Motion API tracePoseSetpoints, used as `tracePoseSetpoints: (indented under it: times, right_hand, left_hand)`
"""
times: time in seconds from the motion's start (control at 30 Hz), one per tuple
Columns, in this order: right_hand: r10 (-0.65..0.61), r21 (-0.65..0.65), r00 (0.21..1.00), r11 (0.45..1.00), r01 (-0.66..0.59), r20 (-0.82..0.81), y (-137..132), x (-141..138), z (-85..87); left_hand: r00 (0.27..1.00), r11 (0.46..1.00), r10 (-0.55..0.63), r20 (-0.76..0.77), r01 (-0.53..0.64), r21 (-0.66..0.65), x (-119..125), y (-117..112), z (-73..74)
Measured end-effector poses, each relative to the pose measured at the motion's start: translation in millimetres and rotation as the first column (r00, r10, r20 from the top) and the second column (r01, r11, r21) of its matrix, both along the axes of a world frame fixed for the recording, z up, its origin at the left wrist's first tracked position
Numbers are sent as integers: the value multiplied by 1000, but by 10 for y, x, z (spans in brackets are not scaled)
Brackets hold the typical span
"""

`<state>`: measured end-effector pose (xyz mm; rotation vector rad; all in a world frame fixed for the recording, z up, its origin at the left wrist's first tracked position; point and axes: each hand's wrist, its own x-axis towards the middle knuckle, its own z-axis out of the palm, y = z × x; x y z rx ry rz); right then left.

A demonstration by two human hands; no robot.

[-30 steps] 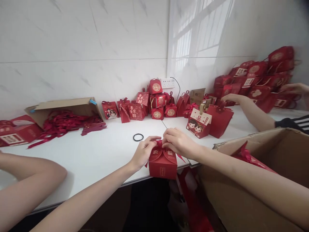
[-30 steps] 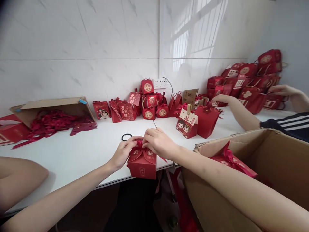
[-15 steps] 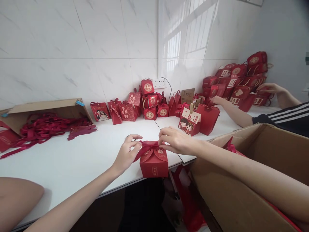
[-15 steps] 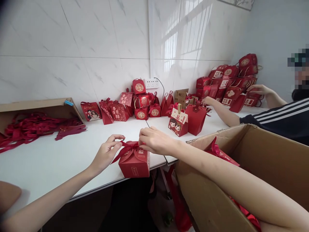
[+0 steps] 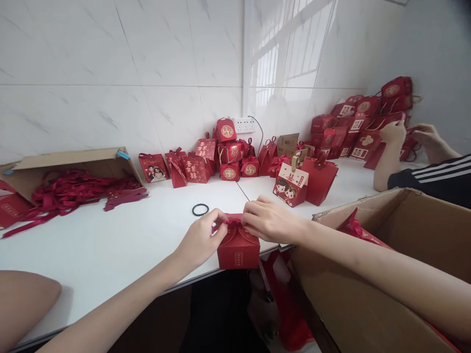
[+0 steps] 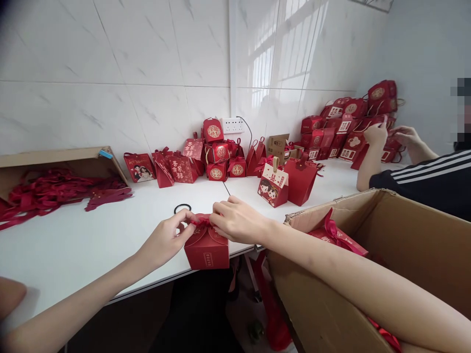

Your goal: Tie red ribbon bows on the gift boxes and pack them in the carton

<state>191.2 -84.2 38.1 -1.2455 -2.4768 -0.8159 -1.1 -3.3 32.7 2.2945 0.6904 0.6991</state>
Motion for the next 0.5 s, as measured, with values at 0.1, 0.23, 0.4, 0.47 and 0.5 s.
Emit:
tracePoseSetpoints:
  times: [0.1,0.23,0.4,0.47,0.5]
  right_hand:
    - [10,23,1000,1000,-10,3,0,27,-10]
    - [69,49,994,996,-73,83,-22,32,17]
    - [138,-18,980,990,-137,145,-54,13,81]
    - [152,-51,979,988,-146,133,-59,13,90]
    - [160,-72,979,986,-152,123,-59,14,87]
  left_hand:
    - [1000,1000,-24,4,24,1,2,42,-61]
    - [995,992,-86,48,90,-86,-14,82,-105]
    - [987,974,-136,91,150,-172,-18,126,-124]
    - [983,964,-151,101,169,-205,-8,147,-140]
    - [982,959,-155,107,175,-222,-1,157,-151]
